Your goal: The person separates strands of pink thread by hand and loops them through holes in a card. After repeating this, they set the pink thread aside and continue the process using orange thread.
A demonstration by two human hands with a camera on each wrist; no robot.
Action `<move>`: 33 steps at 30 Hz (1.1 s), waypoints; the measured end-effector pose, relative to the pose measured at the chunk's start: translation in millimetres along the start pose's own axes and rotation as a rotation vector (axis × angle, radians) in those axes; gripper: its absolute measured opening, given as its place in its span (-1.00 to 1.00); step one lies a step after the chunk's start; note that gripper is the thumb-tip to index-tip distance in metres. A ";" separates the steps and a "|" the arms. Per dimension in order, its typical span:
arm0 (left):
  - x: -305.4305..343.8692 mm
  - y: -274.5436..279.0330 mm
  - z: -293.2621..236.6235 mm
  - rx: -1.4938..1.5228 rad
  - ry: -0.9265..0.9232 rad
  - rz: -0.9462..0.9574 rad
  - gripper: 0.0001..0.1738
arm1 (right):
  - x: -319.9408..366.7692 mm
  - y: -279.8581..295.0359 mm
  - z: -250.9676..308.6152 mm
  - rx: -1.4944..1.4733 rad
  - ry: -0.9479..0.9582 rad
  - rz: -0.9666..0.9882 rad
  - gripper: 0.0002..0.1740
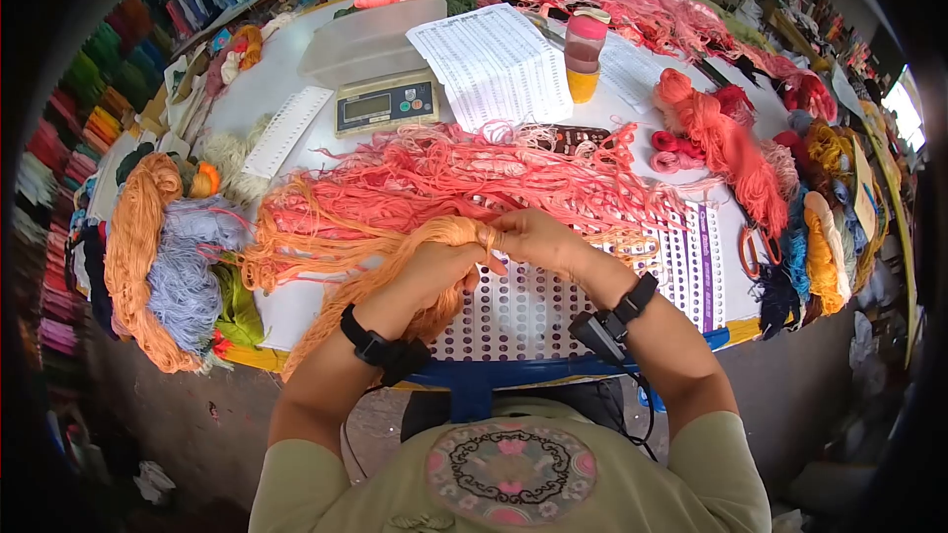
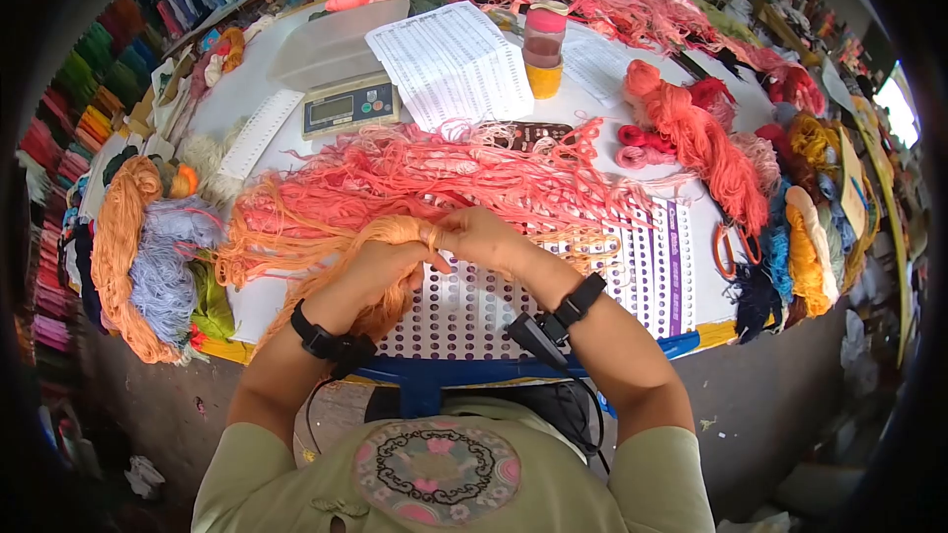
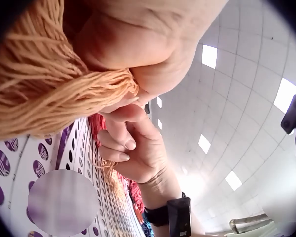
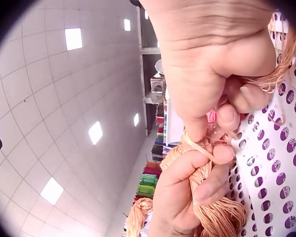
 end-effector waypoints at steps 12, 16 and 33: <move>-7.5 27.5 6.0 -0.236 -0.450 -0.166 -0.61 | -4.1 4.1 -9.6 -0.031 -0.034 -0.053 -0.35; -1.3 24.2 -8.5 -0.179 -0.508 -0.224 -0.63 | 9.4 6.6 1.2 -0.062 -0.095 -0.100 -0.33; -17.7 4.0 3.2 -0.414 -0.218 0.072 -0.89 | -8.9 1.7 4.5 0.097 0.026 0.039 -0.38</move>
Point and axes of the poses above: each hand's wrist, its own x-axis away from the middle knuckle, its own y-axis out of the back of the hand, z = x × y, the point moved 9 cm from there along -x, towards the middle knuckle, and after that the axes turned 5 degrees about -x, right-handed, at the moved point
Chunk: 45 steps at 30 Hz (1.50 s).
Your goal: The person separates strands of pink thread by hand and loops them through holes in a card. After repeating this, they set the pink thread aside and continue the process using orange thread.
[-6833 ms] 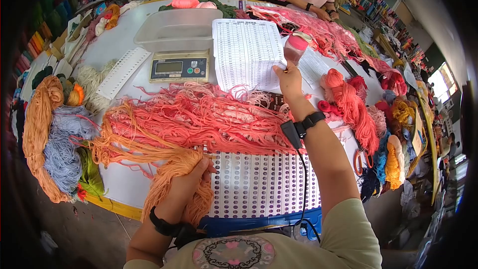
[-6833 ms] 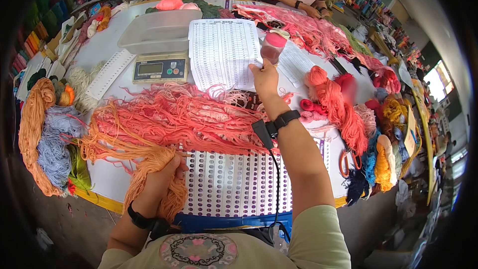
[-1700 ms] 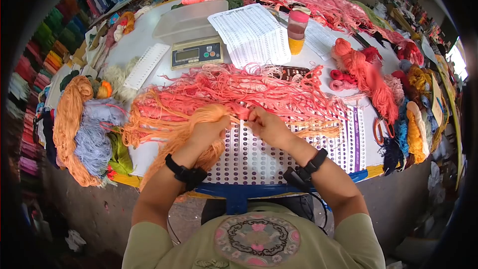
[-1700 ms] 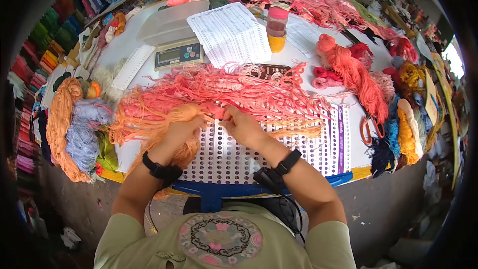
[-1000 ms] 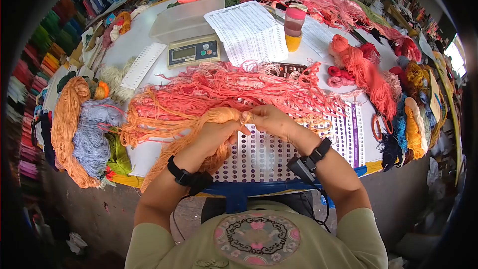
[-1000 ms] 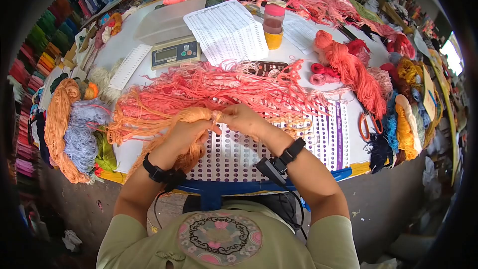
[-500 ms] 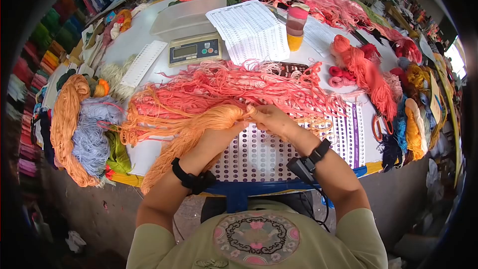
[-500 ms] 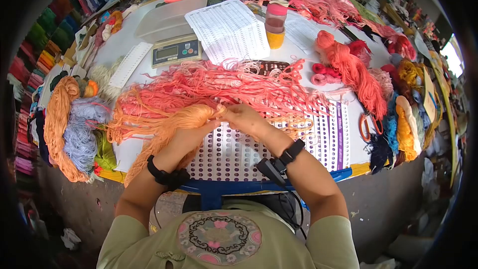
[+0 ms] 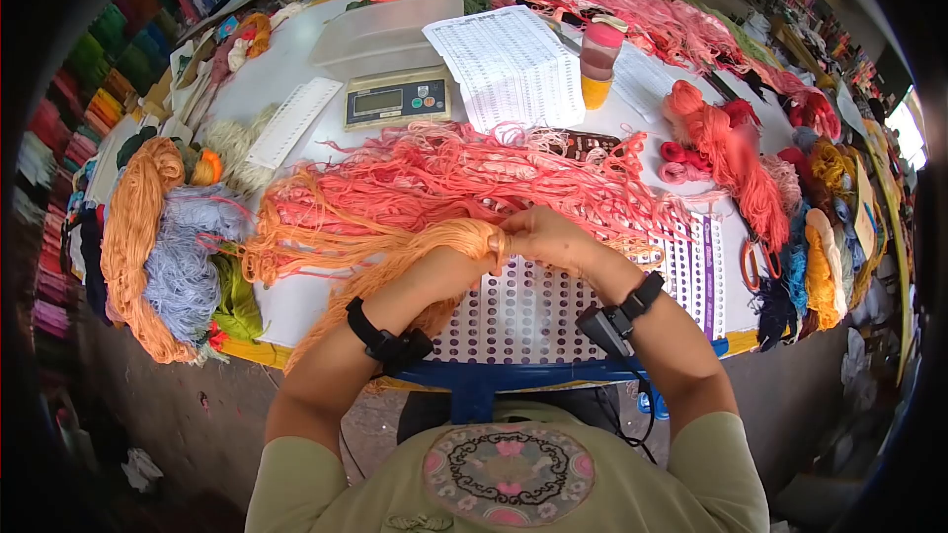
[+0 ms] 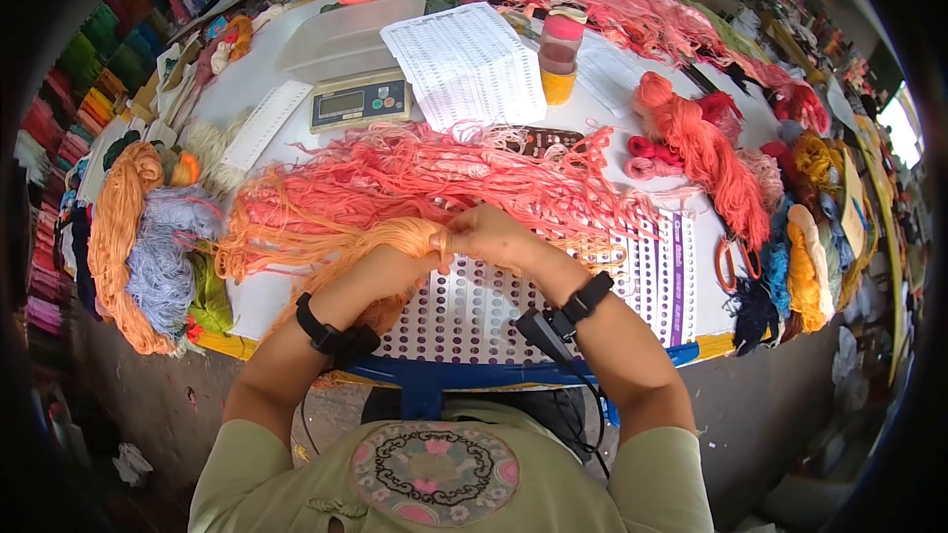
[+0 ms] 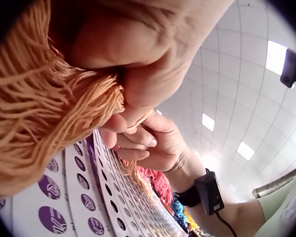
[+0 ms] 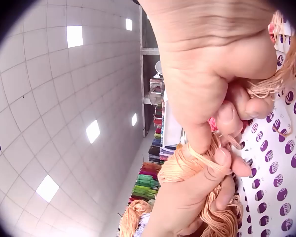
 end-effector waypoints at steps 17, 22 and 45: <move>160.6 270.9 68.0 0.941 -0.019 -0.819 -0.75 | 6.0 1.7 16.0 0.756 0.099 -0.164 -0.57; 166.4 196.0 -4.6 -0.022 0.259 -0.724 -0.63 | 18.5 -4.8 21.9 0.807 0.029 -0.176 -0.55; 108.5 32.4 -117.3 0.615 -0.408 -0.409 -0.65 | 98.2 -46.6 98.4 -0.567 0.408 -0.237 -0.87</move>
Point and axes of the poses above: each hand's wrist, its own x-axis away from the middle knuckle, its own y-axis out of the back of the hand, z = x × y, the point moved 9 cm from there along -x, towards the middle knuckle, and after that the axes turned 5 degrees about -x, right-handed, at the moved point
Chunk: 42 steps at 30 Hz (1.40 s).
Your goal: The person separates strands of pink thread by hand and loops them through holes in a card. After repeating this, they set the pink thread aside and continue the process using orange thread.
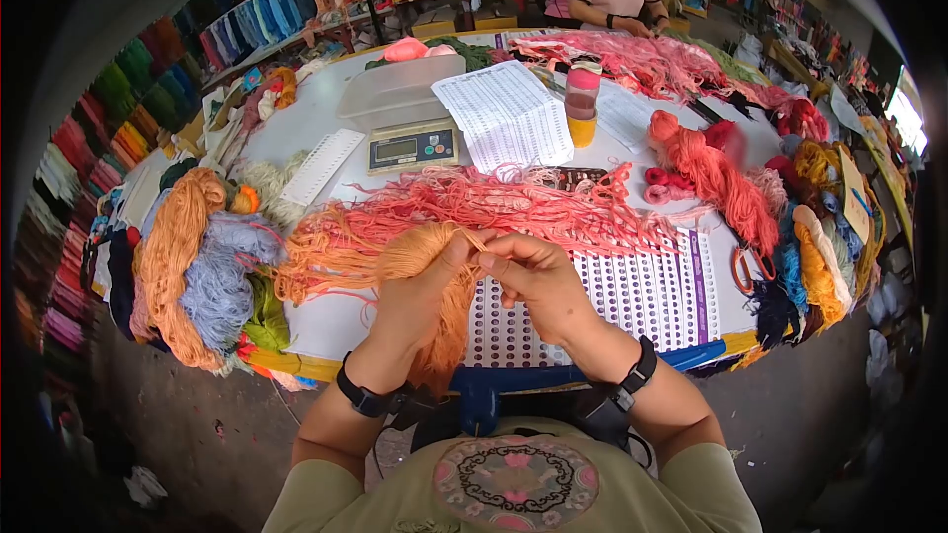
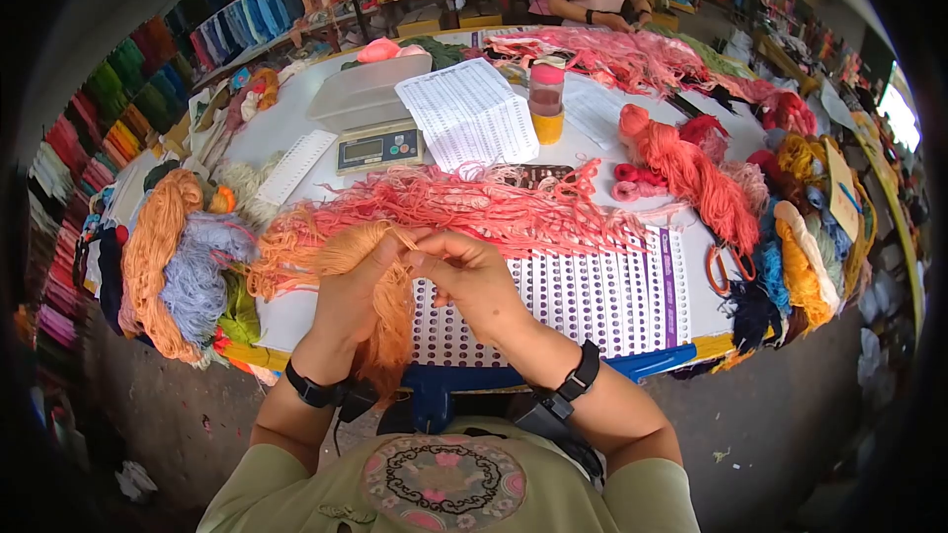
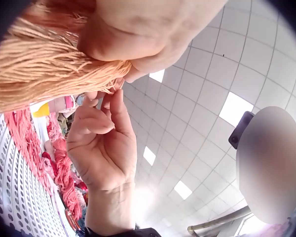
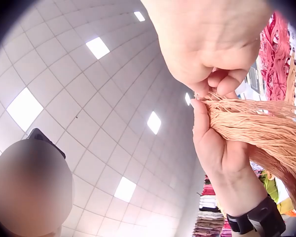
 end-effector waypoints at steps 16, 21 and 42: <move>3.5 -7.8 8.5 -0.007 0.008 0.103 -0.54 | -3.8 -1.6 -7.4 0.132 0.018 0.055 -0.86; 5.1 -3.1 16.5 0.293 0.143 0.043 -0.60 | 1.0 1.2 -7.8 0.011 -0.070 -0.015 -0.89; 3.3 -5.7 16.5 0.189 0.070 0.048 -0.62 | 2.7 0.8 -2.3 -0.085 -0.043 -0.019 -0.97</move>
Point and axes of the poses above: each hand's wrist, its own x-axis away from the middle knuckle, its own y-axis out of the back of the hand, z = x × y, the point moved 9 cm from there along -x, towards the middle knuckle, and after that the axes turned 5 degrees about -x, right-handed, at the moved point
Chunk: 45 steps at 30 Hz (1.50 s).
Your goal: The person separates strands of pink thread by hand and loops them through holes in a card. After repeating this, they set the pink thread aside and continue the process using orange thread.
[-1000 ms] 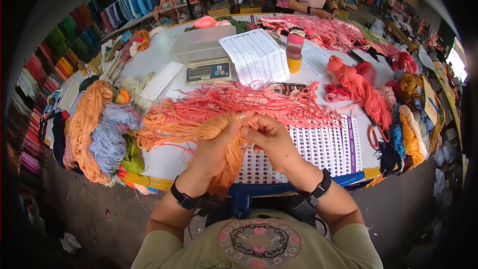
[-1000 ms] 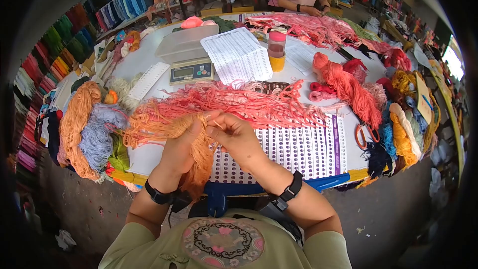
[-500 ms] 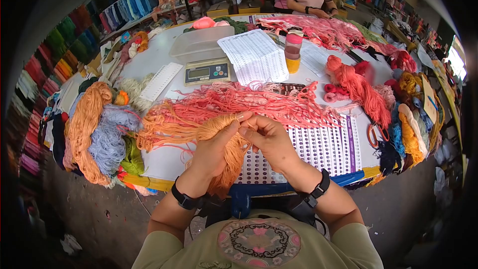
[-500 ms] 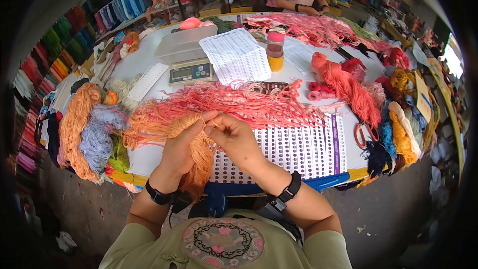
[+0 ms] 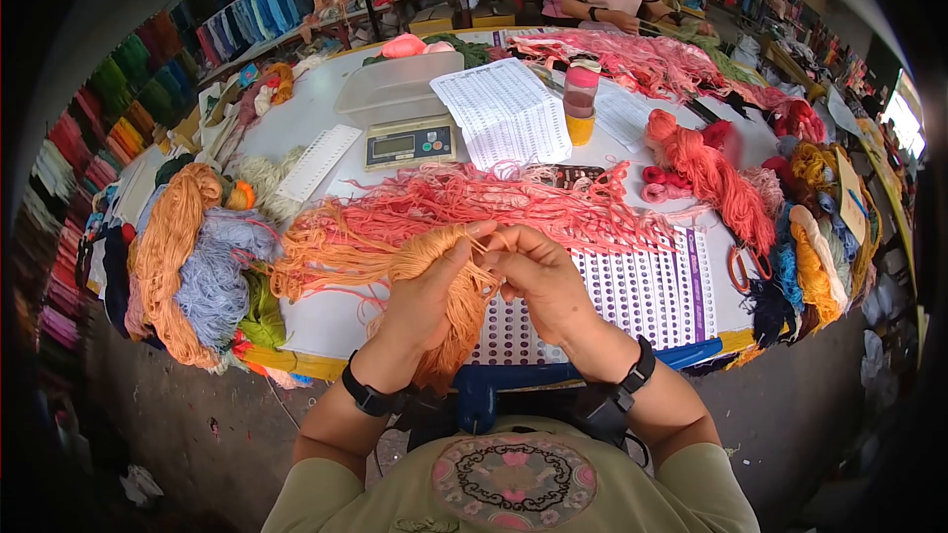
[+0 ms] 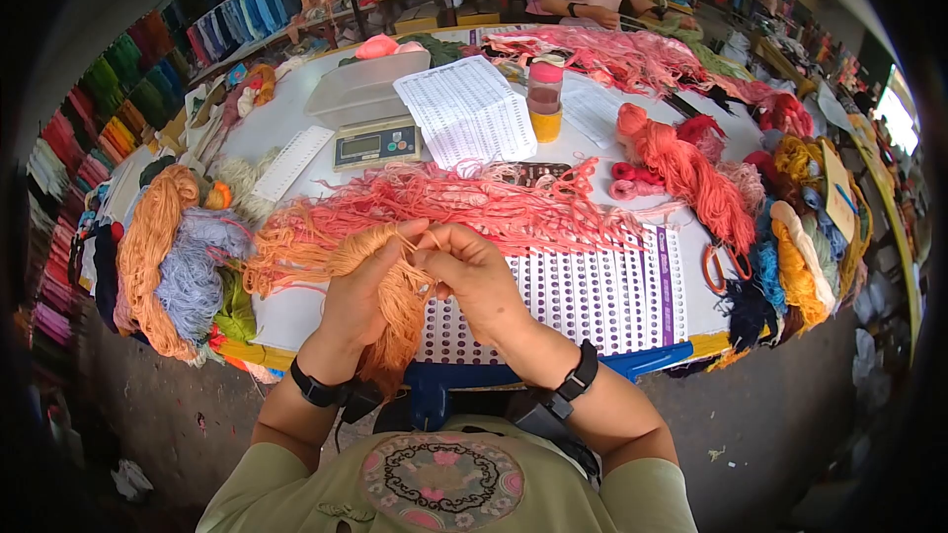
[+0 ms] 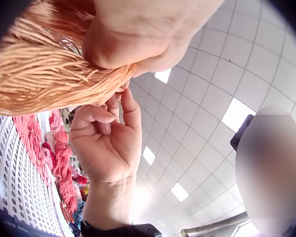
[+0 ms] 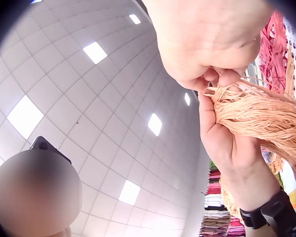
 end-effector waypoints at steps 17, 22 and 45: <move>-0.5 4.9 8.5 0.090 0.013 -0.008 -0.67 | 1.9 -0.5 0.4 0.061 0.018 -0.003 -0.92; 3.0 8.8 4.5 0.048 -0.060 -0.077 -0.73 | 3.1 -1.0 -0.8 -0.004 0.019 -0.006 -0.95; 41.1 297.1 -249.8 0.341 -0.123 -0.280 -0.65 | 96.5 283.7 155.9 -0.015 0.302 -0.549 -0.92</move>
Point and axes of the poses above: each hand's wrist, its own x-axis away from the middle knuckle, its own y-axis out of the back of the hand, z = x × y, the point moved 9 cm from there along -x, towards the middle knuckle, and after that the axes turned 5 degrees about -x, right-handed, at the moved point
